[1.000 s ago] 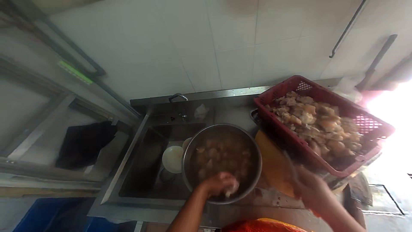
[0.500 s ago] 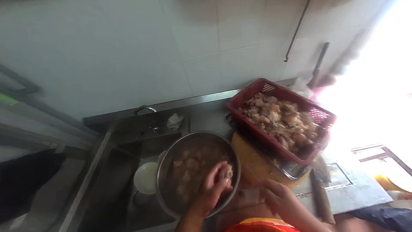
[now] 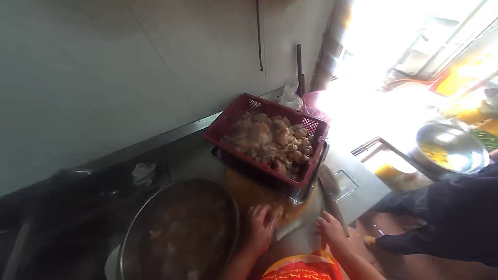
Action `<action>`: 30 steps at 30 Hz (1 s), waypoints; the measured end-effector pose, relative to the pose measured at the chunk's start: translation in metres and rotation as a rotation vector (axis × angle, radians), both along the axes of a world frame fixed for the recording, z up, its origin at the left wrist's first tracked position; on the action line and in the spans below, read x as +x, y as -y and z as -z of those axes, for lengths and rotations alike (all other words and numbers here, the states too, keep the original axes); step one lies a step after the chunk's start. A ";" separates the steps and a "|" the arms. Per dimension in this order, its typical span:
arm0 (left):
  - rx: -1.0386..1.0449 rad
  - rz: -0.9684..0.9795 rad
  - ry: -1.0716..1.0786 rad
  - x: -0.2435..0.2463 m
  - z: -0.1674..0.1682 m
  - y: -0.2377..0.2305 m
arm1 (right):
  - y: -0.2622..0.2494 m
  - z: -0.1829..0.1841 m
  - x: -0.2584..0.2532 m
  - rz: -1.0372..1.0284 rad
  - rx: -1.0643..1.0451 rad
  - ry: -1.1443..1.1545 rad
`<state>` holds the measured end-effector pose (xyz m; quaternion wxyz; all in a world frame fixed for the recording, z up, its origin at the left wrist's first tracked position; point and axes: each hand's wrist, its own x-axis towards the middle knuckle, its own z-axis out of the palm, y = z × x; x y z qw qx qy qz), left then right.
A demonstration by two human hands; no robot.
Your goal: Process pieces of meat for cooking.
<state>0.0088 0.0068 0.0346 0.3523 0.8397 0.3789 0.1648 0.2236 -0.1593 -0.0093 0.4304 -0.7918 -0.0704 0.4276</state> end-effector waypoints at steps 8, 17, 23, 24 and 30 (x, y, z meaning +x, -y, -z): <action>0.009 -0.041 -0.081 0.004 0.022 0.010 | -0.004 -0.011 0.055 -0.505 -0.326 0.793; 0.095 -0.057 0.029 -0.003 0.030 0.013 | 0.021 -0.015 0.112 -0.262 -0.198 0.345; 0.094 -0.079 0.048 -0.004 0.031 0.012 | 0.082 -0.096 0.067 -0.105 0.428 0.137; 0.108 -0.067 0.045 -0.004 0.032 0.012 | 0.077 -0.109 0.060 -0.173 0.397 0.202; 0.119 0.010 -0.021 -0.009 0.033 0.000 | 0.005 -0.128 -0.001 -0.846 -0.082 0.573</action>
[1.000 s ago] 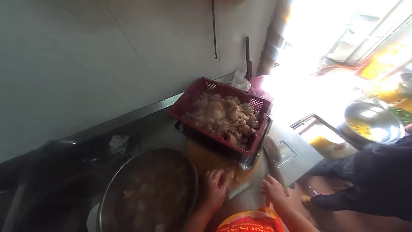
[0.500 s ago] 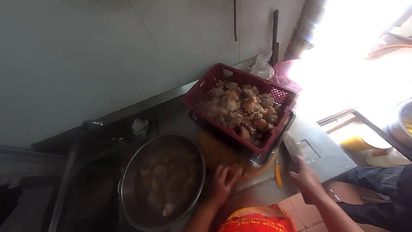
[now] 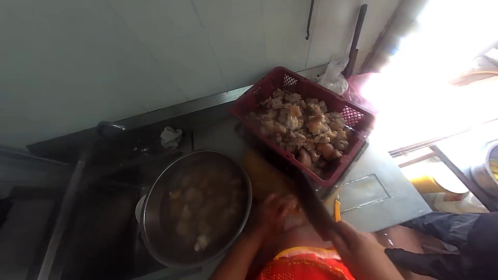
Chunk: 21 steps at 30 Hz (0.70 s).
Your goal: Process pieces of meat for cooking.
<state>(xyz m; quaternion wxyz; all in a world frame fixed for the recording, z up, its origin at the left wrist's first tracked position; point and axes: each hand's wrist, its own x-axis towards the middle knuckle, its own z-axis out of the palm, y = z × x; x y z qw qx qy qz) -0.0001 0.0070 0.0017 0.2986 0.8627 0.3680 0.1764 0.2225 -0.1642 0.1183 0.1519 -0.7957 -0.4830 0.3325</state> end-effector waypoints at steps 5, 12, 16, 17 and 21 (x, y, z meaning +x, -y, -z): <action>0.030 0.025 0.031 -0.002 0.007 -0.006 | -0.039 -0.007 -0.024 -0.146 -0.392 0.083; 0.032 0.112 0.107 0.003 0.007 -0.009 | -0.078 -0.020 -0.028 -0.194 -0.527 0.056; 0.011 0.097 0.129 0.002 0.007 -0.009 | -0.118 -0.020 -0.048 -0.135 -0.497 0.008; 0.021 0.092 0.117 0.001 0.006 -0.010 | -0.126 -0.013 -0.055 -0.137 -0.465 0.045; 0.050 0.025 0.050 -0.001 0.010 -0.009 | -0.141 0.003 -0.076 -0.168 -0.421 0.155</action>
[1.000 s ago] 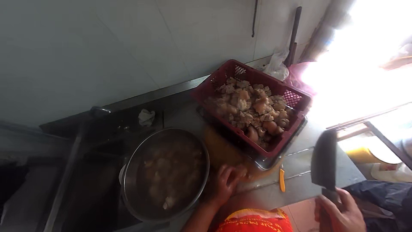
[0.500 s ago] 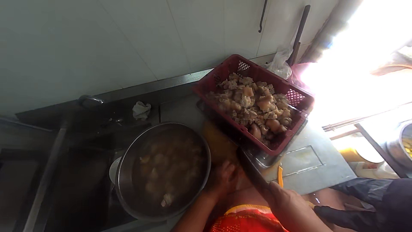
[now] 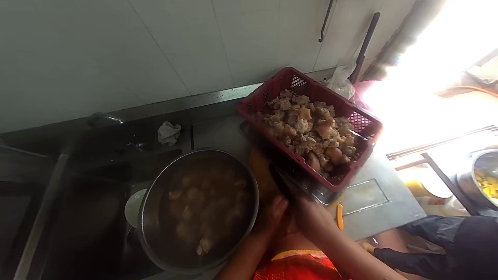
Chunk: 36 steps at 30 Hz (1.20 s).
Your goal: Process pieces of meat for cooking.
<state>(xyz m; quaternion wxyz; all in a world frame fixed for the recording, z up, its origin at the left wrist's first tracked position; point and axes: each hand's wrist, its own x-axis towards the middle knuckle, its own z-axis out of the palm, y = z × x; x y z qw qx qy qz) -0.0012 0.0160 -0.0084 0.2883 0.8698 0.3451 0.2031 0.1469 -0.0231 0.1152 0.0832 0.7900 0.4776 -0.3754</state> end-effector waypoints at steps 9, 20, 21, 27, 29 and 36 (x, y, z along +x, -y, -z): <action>-0.082 -0.067 -0.017 0.003 -0.002 0.001 | 0.034 -0.007 0.004 -0.032 -0.112 0.016; -0.292 -0.258 -0.150 0.018 -0.034 -0.007 | 0.123 0.043 0.054 0.173 0.668 -0.204; -0.284 -0.227 -0.187 0.024 -0.041 -0.007 | 0.148 0.042 0.063 0.242 0.801 -0.211; -0.125 -0.008 -0.558 0.080 -0.048 -0.002 | 0.193 0.065 0.128 0.691 0.681 0.130; -0.184 -0.022 -0.574 0.085 -0.044 -0.003 | 0.182 0.088 0.153 0.604 0.560 0.252; -0.413 -0.437 0.141 0.032 -0.053 -0.005 | 0.157 0.147 0.163 0.254 0.608 0.342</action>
